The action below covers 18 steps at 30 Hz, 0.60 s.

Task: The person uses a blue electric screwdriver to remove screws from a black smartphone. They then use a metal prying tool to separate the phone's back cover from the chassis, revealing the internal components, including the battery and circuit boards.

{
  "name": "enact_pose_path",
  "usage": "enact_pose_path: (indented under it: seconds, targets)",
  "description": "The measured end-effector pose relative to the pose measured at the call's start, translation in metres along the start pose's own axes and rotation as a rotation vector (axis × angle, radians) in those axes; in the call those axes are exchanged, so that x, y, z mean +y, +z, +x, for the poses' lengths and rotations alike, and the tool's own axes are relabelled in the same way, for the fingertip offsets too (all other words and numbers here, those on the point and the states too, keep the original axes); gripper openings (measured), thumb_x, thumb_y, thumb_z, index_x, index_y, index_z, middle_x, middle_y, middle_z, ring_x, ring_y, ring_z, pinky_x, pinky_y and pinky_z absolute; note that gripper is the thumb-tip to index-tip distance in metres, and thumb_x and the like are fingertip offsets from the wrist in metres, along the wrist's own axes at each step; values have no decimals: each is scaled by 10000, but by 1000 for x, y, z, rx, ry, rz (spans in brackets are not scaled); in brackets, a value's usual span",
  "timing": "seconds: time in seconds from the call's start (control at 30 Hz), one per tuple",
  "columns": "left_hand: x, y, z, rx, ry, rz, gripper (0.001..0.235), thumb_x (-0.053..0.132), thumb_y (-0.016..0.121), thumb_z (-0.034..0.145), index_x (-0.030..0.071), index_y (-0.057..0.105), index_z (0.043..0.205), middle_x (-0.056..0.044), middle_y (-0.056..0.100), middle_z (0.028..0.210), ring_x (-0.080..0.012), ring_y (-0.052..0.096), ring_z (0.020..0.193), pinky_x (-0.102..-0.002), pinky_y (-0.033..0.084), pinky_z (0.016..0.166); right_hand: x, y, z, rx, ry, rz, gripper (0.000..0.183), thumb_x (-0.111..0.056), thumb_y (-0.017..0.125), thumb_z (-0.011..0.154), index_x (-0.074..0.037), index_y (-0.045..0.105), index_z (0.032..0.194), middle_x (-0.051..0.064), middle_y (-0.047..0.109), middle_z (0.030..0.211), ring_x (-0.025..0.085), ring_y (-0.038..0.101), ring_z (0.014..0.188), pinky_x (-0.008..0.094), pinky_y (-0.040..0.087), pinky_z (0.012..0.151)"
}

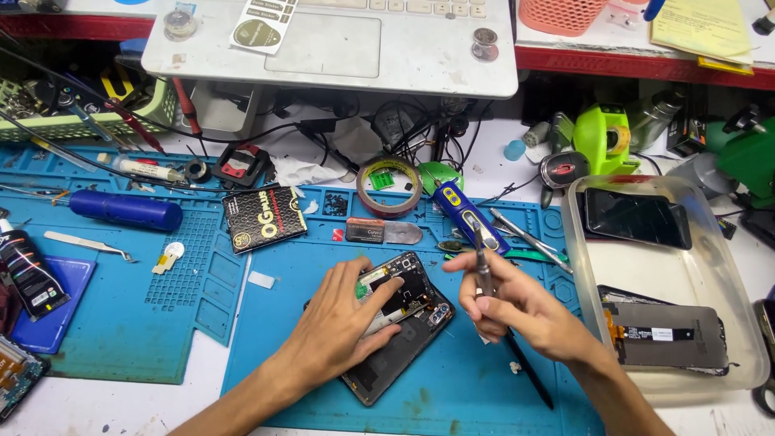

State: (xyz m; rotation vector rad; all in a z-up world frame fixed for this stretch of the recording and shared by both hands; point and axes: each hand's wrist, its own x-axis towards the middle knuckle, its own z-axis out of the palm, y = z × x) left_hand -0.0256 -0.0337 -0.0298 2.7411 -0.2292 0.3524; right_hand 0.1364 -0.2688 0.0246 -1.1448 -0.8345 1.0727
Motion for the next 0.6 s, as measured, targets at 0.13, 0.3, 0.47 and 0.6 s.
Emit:
enact_pose_path:
  seconds: [0.13, 0.3, 0.47, 0.6]
  targets:
    - [-1, 3, -2, -5, 8, 48, 605, 388, 765, 921, 104, 531, 1400, -285, 446, 1329, -421, 487, 1173, -511, 518, 855, -21, 21, 6, 61, 325, -757, 474, -401, 490, 980, -214, 577, 1406, -51, 724, 1221, 106, 554, 660, 273, 441, 659]
    - [0, 2, -2, 17, 44, 49, 586, 368, 754, 934, 92, 545, 1407, -301, 464, 1311, -440, 490, 1198, -513, 507, 889, -2, 25, 1, 7, 254, -1253, 258, -374, 501, 1023, -277, 581, 1248, -42, 777, 1182, 252, 763, 928, 435, 584, 651]
    - [1, 3, -3, 34, 52, 76, 587, 361, 753, 937, 87, 538, 1410, -295, 465, 1294, -437, 494, 1185, -513, 497, 892, 22, 12, -6, -3, -39, -1572, 267, -236, 606, 1006, -193, 597, 1269, 79, 587, 995, 294, 572, 727, 448, 495, 594]
    - [0, 6, -5, 12, 36, 91, 588, 381, 726, 952, 95, 527, 1426, -315, 458, 1319, -445, 486, 1203, -528, 485, 903, 32, 11, -10, 13, -130, -1716, 260, -212, 611, 1003, -178, 583, 1259, 84, 568, 949, 277, 510, 615, 420, 461, 605]
